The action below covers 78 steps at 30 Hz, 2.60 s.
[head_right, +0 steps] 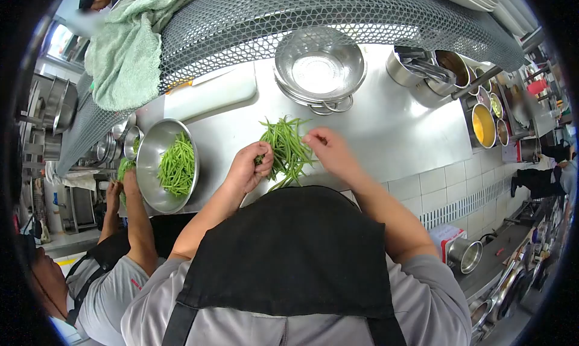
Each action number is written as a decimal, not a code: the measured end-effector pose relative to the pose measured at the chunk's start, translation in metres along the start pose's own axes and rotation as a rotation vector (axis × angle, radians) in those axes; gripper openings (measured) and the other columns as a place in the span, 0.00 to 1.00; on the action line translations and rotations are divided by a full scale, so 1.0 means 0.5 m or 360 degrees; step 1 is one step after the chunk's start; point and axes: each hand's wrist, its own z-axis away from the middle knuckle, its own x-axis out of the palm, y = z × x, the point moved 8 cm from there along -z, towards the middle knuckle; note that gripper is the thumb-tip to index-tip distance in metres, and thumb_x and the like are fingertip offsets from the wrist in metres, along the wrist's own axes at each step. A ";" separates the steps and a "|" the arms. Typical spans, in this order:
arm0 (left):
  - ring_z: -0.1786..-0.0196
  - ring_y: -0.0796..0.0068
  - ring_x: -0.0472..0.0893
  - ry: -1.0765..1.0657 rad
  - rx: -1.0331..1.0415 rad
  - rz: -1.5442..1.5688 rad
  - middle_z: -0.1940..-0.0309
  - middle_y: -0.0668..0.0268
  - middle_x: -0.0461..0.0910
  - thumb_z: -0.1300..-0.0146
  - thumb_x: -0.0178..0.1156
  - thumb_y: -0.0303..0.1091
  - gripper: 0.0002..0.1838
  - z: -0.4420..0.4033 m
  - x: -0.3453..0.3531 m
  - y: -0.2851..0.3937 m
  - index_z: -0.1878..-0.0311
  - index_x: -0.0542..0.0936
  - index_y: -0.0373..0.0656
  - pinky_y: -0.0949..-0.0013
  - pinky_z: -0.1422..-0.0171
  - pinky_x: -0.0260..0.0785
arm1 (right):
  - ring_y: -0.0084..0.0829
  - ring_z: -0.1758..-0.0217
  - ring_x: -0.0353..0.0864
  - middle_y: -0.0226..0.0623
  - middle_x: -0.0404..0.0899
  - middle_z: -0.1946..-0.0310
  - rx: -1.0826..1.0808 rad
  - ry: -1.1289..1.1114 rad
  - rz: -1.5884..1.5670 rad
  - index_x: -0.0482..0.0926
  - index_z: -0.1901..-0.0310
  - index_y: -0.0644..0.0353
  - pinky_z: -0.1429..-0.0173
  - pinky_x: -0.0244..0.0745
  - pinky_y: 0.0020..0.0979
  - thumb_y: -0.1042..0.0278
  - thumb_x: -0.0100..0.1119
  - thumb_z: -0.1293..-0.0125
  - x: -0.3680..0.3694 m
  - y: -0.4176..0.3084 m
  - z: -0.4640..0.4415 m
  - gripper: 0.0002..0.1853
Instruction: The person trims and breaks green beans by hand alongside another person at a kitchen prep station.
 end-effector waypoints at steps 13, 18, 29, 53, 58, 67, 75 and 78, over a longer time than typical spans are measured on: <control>0.79 0.82 0.59 -0.0325 -0.0045 -0.0434 0.77 0.69 0.68 0.26 0.43 0.42 0.18 0.014 0.096 -0.034 0.68 0.73 0.39 0.77 0.76 0.51 | 0.15 0.81 0.65 0.26 0.73 0.76 0.0262 -0.0131 -0.0645 0.75 0.61 0.59 0.79 0.59 0.19 0.65 0.53 0.28 0.026 -0.011 0.003 0.07; 0.79 0.83 0.58 -0.0216 0.0193 -0.0487 0.78 0.71 0.68 0.28 0.49 0.36 0.11 0.011 0.067 -0.005 0.66 0.72 0.42 0.77 0.76 0.49 | 0.14 0.78 0.68 0.26 0.75 0.74 0.0247 -0.0188 -0.0440 0.76 0.62 0.59 0.76 0.63 0.19 0.69 0.54 0.30 0.040 -0.016 0.008 0.05; 0.79 0.83 0.60 -0.0215 0.0286 -0.0113 0.78 0.71 0.69 0.29 0.50 0.33 0.08 0.039 0.044 0.036 0.65 0.72 0.41 0.78 0.74 0.51 | 0.16 0.77 0.68 0.24 0.71 0.77 0.0317 -0.0586 -0.0206 0.77 0.59 0.61 0.71 0.65 0.20 0.66 0.49 0.27 0.133 -0.010 0.009 0.09; 0.84 0.78 0.58 -0.0405 0.0124 0.0748 0.84 0.65 0.64 0.42 0.48 0.37 0.14 0.068 -0.097 -0.039 0.80 0.67 0.40 0.74 0.79 0.50 | 0.43 0.64 0.81 0.48 0.79 0.63 -0.1001 -0.0140 0.0931 0.78 0.58 0.63 0.55 0.75 0.37 0.67 0.59 0.38 0.244 -0.217 -0.240 0.10; 0.83 0.78 0.58 -0.0411 0.0209 0.0745 0.84 0.66 0.63 0.40 0.49 0.38 0.16 0.076 -0.110 -0.016 0.82 0.65 0.42 0.74 0.79 0.50 | 0.47 0.55 0.78 0.45 0.77 0.61 -0.0411 -0.0478 0.1685 0.78 0.61 0.59 0.48 0.74 0.43 0.64 0.58 0.40 0.208 0.046 -0.266 0.10; 0.82 0.79 0.59 -0.0416 0.0226 0.0777 0.81 0.66 0.65 0.35 0.49 0.39 0.16 0.064 -0.104 0.015 0.78 0.68 0.41 0.76 0.78 0.51 | 0.37 0.63 0.78 0.37 0.76 0.66 -0.0175 -0.0356 0.1182 0.80 0.68 0.58 0.58 0.74 0.37 0.69 0.62 0.43 0.154 0.074 -0.218 0.04; 0.80 0.79 0.61 -0.0304 0.0222 0.0714 0.74 0.64 0.68 0.35 0.49 0.37 0.11 0.042 -0.108 0.031 0.67 0.73 0.38 0.76 0.75 0.54 | 0.20 0.73 0.71 0.30 0.75 0.72 -0.0236 -0.0141 0.0590 0.79 0.68 0.62 0.67 0.68 0.24 0.71 0.63 0.41 0.084 -0.018 -0.190 0.05; 0.79 0.79 0.61 -0.0215 0.0196 0.0673 0.73 0.62 0.70 0.37 0.49 0.34 0.09 0.040 -0.097 0.039 0.65 0.74 0.38 0.77 0.74 0.54 | 0.18 0.72 0.73 0.29 0.77 0.73 0.0117 -0.0121 0.0118 0.78 0.66 0.64 0.67 0.68 0.22 0.71 0.62 0.37 0.078 0.013 -0.181 0.05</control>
